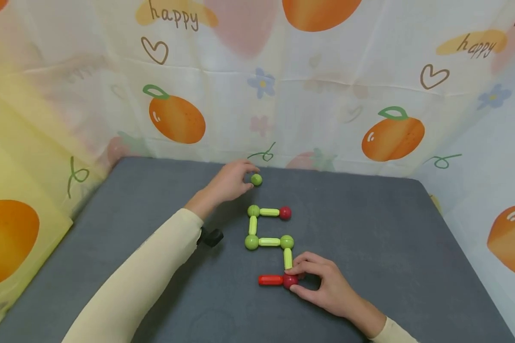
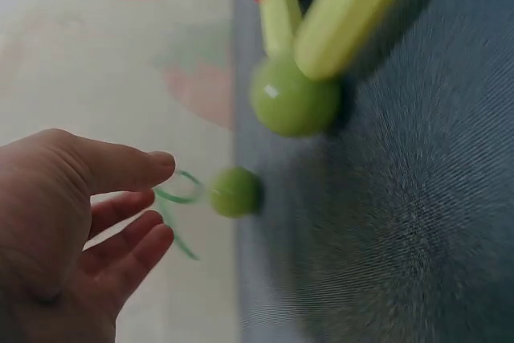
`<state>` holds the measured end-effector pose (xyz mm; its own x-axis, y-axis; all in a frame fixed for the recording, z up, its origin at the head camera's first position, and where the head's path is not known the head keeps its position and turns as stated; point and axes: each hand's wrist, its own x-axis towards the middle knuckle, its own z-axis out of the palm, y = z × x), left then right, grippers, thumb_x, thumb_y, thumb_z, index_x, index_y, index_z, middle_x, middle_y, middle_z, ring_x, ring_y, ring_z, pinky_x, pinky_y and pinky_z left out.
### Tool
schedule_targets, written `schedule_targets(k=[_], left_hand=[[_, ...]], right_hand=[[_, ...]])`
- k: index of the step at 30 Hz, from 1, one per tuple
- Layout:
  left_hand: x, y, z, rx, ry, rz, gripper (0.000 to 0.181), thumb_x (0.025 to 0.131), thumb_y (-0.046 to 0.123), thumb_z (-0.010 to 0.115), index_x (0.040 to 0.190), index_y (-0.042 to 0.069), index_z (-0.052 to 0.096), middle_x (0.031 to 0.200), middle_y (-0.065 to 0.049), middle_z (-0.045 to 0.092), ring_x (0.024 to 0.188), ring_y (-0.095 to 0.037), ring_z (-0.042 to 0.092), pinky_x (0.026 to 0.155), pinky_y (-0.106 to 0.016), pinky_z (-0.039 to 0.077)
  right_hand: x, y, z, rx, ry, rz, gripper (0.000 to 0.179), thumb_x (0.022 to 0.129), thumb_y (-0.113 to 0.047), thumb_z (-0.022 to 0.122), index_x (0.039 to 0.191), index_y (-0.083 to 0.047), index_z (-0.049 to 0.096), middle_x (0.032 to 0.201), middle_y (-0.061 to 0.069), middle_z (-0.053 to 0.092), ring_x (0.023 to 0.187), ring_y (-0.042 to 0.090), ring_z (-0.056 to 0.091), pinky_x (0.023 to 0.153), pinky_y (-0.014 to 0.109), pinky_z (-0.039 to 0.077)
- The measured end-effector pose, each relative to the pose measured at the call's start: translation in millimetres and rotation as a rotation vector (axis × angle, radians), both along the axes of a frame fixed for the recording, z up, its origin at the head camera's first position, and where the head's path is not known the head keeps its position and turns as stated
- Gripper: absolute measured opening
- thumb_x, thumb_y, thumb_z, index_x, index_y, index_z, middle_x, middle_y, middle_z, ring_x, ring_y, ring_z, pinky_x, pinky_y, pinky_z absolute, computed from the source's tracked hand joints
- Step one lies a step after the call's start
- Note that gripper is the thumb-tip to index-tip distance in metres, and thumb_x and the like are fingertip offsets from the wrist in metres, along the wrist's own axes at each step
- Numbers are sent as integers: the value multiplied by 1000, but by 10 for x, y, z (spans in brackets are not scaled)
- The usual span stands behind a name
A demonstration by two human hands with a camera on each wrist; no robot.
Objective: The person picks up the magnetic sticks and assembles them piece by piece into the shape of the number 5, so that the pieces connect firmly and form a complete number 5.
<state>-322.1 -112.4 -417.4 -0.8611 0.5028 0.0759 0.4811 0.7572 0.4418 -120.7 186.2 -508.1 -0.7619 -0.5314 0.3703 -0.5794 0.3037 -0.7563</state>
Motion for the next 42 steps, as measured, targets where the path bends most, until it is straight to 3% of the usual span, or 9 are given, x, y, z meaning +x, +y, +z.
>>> schedule_targets(k=[4,8,15,21,26,32,36,42], left_hand=[[-224,53,-195,-93,-43,-4,46,101,4,75,147,6,68,157,-15,56,147,-37,49,118,-52,43],[-295,43,-349,-137,-49,11,46,102,5,75,148,6,68,155,-14,58,147,-37,48,119,-52,42],[-287,-7,-451,-54,-20,89,41,99,11,83,140,8,75,137,-12,71,125,-33,65,104,-48,53],[-173,-54,-356,111,-79,120,39,98,13,84,135,6,74,119,-9,74,107,-26,69,92,-43,58],[65,-54,-125,220,-104,74,27,97,16,86,122,9,76,106,-3,73,98,-22,69,86,-42,58],[592,-117,82,283,-73,-20,30,93,16,90,121,12,78,106,3,73,94,-15,70,86,-39,59],[953,-217,43,324,-91,-72,35,90,13,92,122,11,79,111,3,73,95,-12,71,87,-42,61],[1311,-436,-181,368,-159,-93,34,87,11,94,118,15,79,110,8,72,93,-8,70,85,-37,62]], right_hand=[[-4,2,-11,-6,16,22,31,94,-12,89,121,-25,81,116,-7,69,101,14,67,89,33,58],[5,-11,-17,-2,-22,25,34,93,-12,90,121,-28,81,117,-10,69,102,13,67,89,33,59],[0,-5,-37,-7,17,18,35,90,-6,91,119,-23,82,115,-6,69,100,15,67,89,33,59],[-18,21,-52,-10,46,21,34,88,-5,92,119,-17,82,114,-1,70,99,18,67,87,34,59],[-12,39,-20,16,17,5,33,91,-10,91,119,-24,82,116,-7,69,101,14,67,89,34,59],[-13,36,-18,27,-15,6,31,94,-17,90,120,-30,81,117,-11,68,104,12,67,91,33,58],[-23,40,-35,15,2,13,30,94,-16,90,120,-28,81,117,-9,68,102,12,67,88,33,59],[-20,27,-24,-1,-25,5,35,91,-14,92,119,-30,81,115,-11,68,94,10,68,83,32,60]])
